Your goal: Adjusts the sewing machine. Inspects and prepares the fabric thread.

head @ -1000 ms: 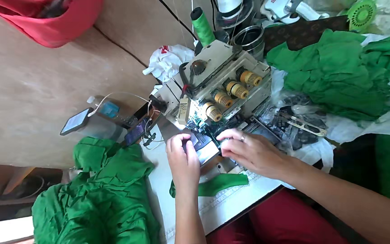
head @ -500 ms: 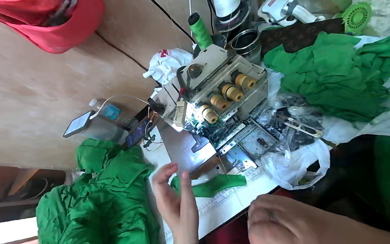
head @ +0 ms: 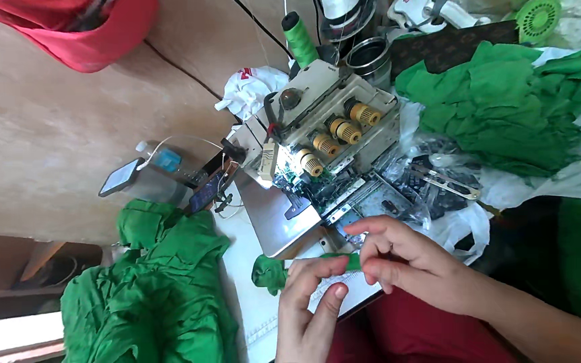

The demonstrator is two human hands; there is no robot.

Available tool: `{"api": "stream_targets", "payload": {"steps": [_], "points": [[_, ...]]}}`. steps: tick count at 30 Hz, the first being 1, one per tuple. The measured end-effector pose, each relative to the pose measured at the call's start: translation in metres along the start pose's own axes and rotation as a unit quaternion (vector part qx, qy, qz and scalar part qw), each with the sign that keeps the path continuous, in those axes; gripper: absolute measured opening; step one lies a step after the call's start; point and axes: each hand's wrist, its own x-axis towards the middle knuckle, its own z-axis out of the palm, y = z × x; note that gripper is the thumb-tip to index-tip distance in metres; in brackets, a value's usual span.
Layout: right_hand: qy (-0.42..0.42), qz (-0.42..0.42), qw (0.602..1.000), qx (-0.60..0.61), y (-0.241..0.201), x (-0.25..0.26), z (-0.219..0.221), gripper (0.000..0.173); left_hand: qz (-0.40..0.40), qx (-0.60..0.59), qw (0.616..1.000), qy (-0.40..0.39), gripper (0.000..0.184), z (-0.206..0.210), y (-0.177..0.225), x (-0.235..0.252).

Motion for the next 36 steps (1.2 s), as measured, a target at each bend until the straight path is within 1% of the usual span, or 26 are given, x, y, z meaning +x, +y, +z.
{"api": "stream_targets", "payload": {"steps": [4, 9, 12, 15, 18, 21, 24, 27, 31, 34, 36], "points": [[-0.012, 0.05, 0.994, 0.092, 0.003, 0.001, -0.001, 0.039, -0.025, -0.078, 0.997, 0.005, 0.031, 0.007, -0.009, 0.002], [-0.017, 0.044, 0.993, 0.112, 0.004, 0.002, 0.002, 0.039, 0.004, -0.128, 0.992, 0.015, 0.023, 0.015, -0.014, 0.008], [-0.019, 0.049, 0.993, 0.102, 0.003, 0.003, 0.004, 0.038, 0.018, -0.128, 0.991, 0.031, 0.014, 0.017, -0.014, 0.011], [-0.029, 0.042, 0.995, 0.084, 0.002, 0.002, 0.006, 0.034, 0.046, -0.073, 0.996, 0.038, 0.016, 0.014, -0.015, 0.012], [-0.042, 0.02, 0.998, 0.049, 0.0, 0.002, 0.009, 0.032, 0.073, 0.028, 0.995, 0.058, 0.022, 0.011, -0.008, 0.01], [-0.022, -0.016, 1.0, -0.011, 0.001, 0.003, 0.014, 0.025, 0.097, 0.12, 0.984, 0.085, 0.023, 0.004, 0.003, 0.007], [0.01, -0.056, 0.995, -0.078, -0.003, 0.005, 0.018, 0.02, 0.12, 0.17, 0.972, 0.106, 0.022, -0.001, 0.009, 0.008], [0.035, -0.092, 0.982, -0.159, -0.007, 0.006, 0.02, 0.017, 0.124, 0.175, 0.971, 0.102, 0.021, -0.003, 0.009, 0.01], [0.056, -0.113, 0.965, -0.229, -0.011, 0.006, 0.014, 0.015, 0.103, 0.134, 0.982, 0.08, 0.022, -0.003, 0.005, 0.015], [0.073, -0.107, 0.954, -0.27, -0.016, 0.004, 0.0, 0.015, 0.055, 0.101, 0.991, 0.067, 0.035, -0.007, -0.004, 0.018], [0.096, -0.099, 0.946, -0.293, -0.019, 0.002, -0.013, 0.016, 0.035, 0.068, 0.994, 0.074, 0.038, -0.014, -0.013, 0.024]]}}
